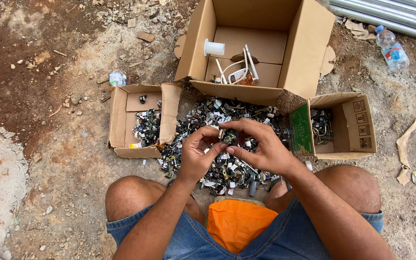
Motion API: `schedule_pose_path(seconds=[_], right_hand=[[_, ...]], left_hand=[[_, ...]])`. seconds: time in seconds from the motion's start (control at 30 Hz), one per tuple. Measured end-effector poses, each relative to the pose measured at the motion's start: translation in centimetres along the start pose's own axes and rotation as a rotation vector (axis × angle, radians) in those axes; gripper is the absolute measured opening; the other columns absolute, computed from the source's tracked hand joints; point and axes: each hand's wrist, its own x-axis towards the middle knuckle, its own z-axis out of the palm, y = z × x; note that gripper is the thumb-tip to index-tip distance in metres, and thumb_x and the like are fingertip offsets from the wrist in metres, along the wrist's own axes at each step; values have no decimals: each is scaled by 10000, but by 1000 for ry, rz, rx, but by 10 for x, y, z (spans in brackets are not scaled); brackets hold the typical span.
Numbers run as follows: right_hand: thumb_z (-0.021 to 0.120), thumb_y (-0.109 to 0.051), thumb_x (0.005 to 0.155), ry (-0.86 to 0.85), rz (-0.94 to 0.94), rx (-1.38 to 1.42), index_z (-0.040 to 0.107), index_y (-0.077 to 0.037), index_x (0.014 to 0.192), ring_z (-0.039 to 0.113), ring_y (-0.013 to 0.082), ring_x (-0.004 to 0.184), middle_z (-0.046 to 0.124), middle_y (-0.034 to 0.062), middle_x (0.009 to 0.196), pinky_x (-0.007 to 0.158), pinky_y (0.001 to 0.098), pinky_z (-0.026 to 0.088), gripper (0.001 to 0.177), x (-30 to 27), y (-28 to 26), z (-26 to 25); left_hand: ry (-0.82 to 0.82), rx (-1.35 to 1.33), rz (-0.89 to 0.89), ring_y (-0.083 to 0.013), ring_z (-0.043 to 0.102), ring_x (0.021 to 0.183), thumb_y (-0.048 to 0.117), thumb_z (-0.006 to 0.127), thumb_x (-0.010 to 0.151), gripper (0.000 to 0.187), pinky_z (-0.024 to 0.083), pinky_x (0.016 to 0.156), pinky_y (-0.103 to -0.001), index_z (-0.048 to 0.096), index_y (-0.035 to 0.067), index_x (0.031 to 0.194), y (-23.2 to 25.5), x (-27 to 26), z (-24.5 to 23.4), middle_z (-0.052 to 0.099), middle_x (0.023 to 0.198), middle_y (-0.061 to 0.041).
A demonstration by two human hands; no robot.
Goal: The person sits on the ground and sorts small electronic components from a large pile into two cardboard boxes. They pick up individual pieces, inspect them, and place them into either the left or right box.
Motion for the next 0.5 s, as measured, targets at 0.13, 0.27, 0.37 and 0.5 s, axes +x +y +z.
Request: schedule_pose_path(seconds=[0.13, 0.27, 0.37, 0.5], right_hand=[[796, -97, 828, 52, 38, -23, 629, 14, 1341, 701, 292, 727, 661, 171, 866, 682, 439, 612, 551, -1, 15, 6], [796, -93, 826, 158, 62, -169, 662, -3, 1272, 685, 287, 697, 675, 137, 820, 665, 430, 588, 475, -3, 33, 5], [779, -48, 831, 177, 6, -247, 693, -22, 1235, 672, 274, 690, 673, 124, 823, 658, 409, 576, 414, 1, 36, 4], [744, 6, 845, 163, -68, -269, 707, -30, 1251, 683, 275, 704, 679, 132, 862, 659, 399, 582, 409, 3, 34, 7]], left_hand=[[4, 6, -8, -197, 713, 740, -56, 784, 852, 152, 629, 677, -355, 688, -71, 969, 0, 8, -2, 687, 872, -167], [2, 12, -13, -192, 705, 810, -14, 763, 888, 177, 620, 714, -365, 698, -58, 1047, 2, 14, 1, 707, 939, -175], [-10, 40, -5, -198, 666, 879, 49, 778, 890, 329, 598, 782, -375, 659, -29, 1187, 5, 16, 1, 693, 1009, -188], [-8, 67, -17, -198, 651, 941, 88, 797, 887, 431, 580, 837, -368, 637, 18, 1281, 0, 18, -2, 690, 1036, -177]])
